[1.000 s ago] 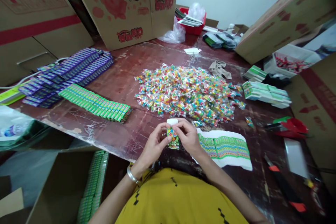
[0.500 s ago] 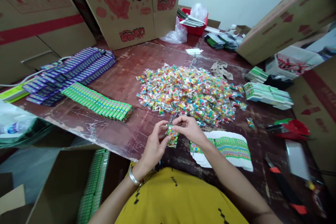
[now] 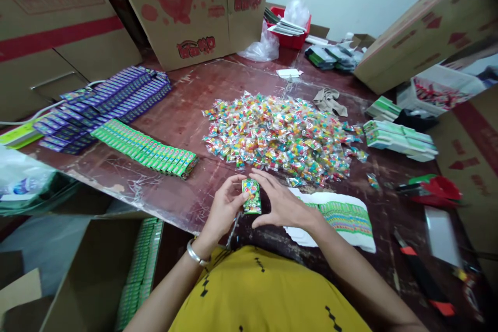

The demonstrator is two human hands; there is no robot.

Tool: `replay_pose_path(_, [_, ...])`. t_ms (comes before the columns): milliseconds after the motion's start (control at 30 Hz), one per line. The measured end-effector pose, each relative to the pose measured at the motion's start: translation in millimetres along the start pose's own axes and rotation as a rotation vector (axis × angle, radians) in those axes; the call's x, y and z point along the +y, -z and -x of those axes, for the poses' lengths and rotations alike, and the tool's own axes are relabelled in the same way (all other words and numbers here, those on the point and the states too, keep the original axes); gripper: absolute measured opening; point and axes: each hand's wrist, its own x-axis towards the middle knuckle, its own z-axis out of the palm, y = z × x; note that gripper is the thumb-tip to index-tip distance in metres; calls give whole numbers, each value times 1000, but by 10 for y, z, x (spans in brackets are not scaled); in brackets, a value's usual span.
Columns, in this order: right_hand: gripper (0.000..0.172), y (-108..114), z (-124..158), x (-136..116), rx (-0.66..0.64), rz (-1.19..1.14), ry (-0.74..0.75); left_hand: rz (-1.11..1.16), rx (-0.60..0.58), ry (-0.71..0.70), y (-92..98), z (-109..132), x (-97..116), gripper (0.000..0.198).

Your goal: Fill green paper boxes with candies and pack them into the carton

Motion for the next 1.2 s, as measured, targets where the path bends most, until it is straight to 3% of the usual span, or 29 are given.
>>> replay_pose_path(167, [82, -118, -21, 97, 59, 113, 55, 71, 27, 118, -9, -14, -17, 51])
replay_pose_path(300, [88, -267, -33, 114, 100, 27, 0, -62, 19, 122, 69, -24, -30, 39])
replay_pose_path(367, [103, -305, -26, 99, 85, 2, -25, -233, 46, 35, 183, -60, -2, 33])
replay_pose_path(467, [115, -279, 2, 96, 87, 12, -68, -734, 263, -161, 452, -159, 119, 26])
replay_pose_path(533, [102, -225, 36, 120, 144, 52, -114, -1151, 418, -236, 655, -242, 227, 21])
replay_pose_path(633, [84, -132, 132, 189, 211, 111, -192, -1603, 520, -171, 910, -361, 349, 19])
replay_pose_path(767, [67, -10, 373, 327, 256, 163, -297, -1759, 626, -100, 1071, -438, 388, 29])
replay_pose_path(867, [44, 97, 604, 468, 345, 209, -337, -1722, 669, -129, 1012, -416, 345, 42])
replay_pose_path(967, [28, 190, 789, 603, 397, 285, -341, -1572, 518, -257, 718, -341, 201, 49])
replay_pose_path(1100, [27, 195, 855, 695, 317, 437, -342, -1291, -48, -413, 34, -178, -162, 55])
replay_pose_path(1200, [26, 121, 799, 704, 246, 507, -355, -1244, -269, -424, -405, -102, -441, 66])
